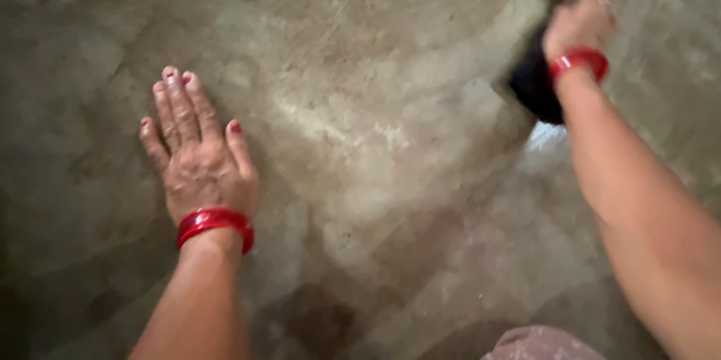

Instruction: The person wrings out a black cloth in a metal bucket of water and then uses it to wipe the concrete floor. They repeatedly dip the cloth into the bucket, wring it out, and scrub the floor surface in a repetitive cycle.

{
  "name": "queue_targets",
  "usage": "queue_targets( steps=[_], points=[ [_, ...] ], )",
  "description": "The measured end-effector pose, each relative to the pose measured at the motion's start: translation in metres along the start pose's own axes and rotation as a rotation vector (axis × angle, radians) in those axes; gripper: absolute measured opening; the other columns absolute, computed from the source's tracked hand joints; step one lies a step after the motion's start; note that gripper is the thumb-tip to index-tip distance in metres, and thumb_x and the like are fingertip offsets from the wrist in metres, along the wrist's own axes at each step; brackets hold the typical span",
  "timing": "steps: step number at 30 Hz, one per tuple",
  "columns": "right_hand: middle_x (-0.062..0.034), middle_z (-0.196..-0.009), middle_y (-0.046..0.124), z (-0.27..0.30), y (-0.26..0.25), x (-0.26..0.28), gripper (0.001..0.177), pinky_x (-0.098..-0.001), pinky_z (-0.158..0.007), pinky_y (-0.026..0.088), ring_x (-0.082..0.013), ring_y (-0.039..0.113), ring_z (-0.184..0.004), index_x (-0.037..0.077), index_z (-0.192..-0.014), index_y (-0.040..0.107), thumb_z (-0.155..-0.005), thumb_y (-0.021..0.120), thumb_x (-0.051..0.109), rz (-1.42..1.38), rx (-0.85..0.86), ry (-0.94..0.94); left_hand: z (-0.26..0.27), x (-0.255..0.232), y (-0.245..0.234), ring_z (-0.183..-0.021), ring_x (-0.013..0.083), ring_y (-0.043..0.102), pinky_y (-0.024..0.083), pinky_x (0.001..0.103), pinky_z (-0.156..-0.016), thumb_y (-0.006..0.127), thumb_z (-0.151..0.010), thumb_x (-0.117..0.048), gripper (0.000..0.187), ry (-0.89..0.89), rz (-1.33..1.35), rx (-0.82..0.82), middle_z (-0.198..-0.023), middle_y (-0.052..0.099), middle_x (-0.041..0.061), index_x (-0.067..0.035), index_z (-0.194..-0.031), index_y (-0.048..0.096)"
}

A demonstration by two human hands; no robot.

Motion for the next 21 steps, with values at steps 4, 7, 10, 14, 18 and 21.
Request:
queue_targets(
  steps=[4, 7, 10, 14, 18, 21],
  points=[
    [-0.0255, -0.168, 0.034, 0.115, -0.066, 0.019, 0.048, -0.0486, -0.125, 0.031, -0.0456, 0.036, -0.152, 0.004, -0.158, 0.050, -0.112, 0.059, 0.012, 0.033, 0.044, 0.213, 0.001, -0.001, -0.001, -0.162, 0.0278, 0.010, 0.009, 0.051, -0.130, 0.043, -0.110, -0.029, 0.069, -0.002, 0.010, 0.004, -0.176, 0.011, 0.014, 0.000, -0.168, 0.018],
    [-0.0280, -0.167, 0.031, 0.178, -0.100, 0.121, 0.062, -0.0470, -0.125, 0.029, -0.0447, 0.034, -0.153, 0.001, -0.159, 0.045, -0.098, 0.052, 0.002, -0.055, 0.138, 0.139, 0.002, 0.001, 0.000, -0.163, 0.0281, 0.009, 0.009, 0.051, -0.131, 0.043, -0.113, -0.029, 0.069, -0.004, 0.012, 0.027, -0.176, 0.010, 0.015, 0.000, -0.169, 0.015],
    [-0.0161, -0.170, 0.033, 0.210, -0.122, 0.256, 0.068, -0.0464, -0.135, 0.023, -0.0354, 0.027, -0.162, 0.005, -0.161, 0.043, -0.094, 0.039, -0.001, -0.165, 0.251, -0.154, 0.004, 0.001, 0.000, -0.163, 0.0285, 0.009, 0.009, 0.051, -0.131, 0.043, -0.114, -0.028, 0.069, -0.008, -0.007, 0.039, -0.176, 0.009, 0.015, 0.000, -0.169, 0.013],
    [-0.0120, -0.172, 0.029, 0.189, -0.109, 0.397, 0.065, -0.0516, -0.128, 0.026, -0.0315, 0.027, -0.159, 0.015, -0.163, 0.037, -0.099, 0.048, 0.010, -0.389, 0.475, -0.398, 0.002, -0.001, -0.002, -0.163, 0.0287, 0.009, 0.009, 0.051, -0.130, 0.045, -0.113, -0.029, 0.070, -0.015, -0.007, 0.041, -0.176, 0.009, 0.015, -0.001, -0.168, 0.014],
    [-0.0059, -0.173, 0.028, 0.118, -0.055, 0.440, 0.067, -0.0514, -0.128, 0.027, -0.0240, 0.031, -0.159, 0.019, -0.163, 0.033, -0.100, 0.053, 0.015, -0.256, 0.390, -0.628, 0.001, 0.001, 0.000, -0.163, 0.0287, 0.010, 0.009, 0.051, -0.131, 0.047, -0.108, -0.024, 0.073, -0.015, 0.000, 0.044, -0.177, 0.011, 0.015, 0.000, -0.169, 0.016],
    [-0.0133, -0.122, 0.067, 0.055, 0.005, 0.427, 0.038, -0.0531, -0.093, 0.051, -0.0301, 0.065, -0.111, 0.015, -0.132, 0.064, -0.095, 0.053, 0.019, -0.311, 0.294, -0.581, 0.001, -0.001, 0.001, -0.164, 0.0288, 0.010, 0.009, 0.052, -0.131, 0.045, -0.112, -0.024, 0.069, -0.002, -0.014, 0.025, -0.177, 0.011, 0.015, -0.001, -0.170, 0.017]
  ],
)
Point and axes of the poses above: each hand's wrist, its own z-axis away from the middle knuckle, its own y-axis out of the palm, x = y × z, the point moved 4 cm from there along -z, towards the middle knuckle
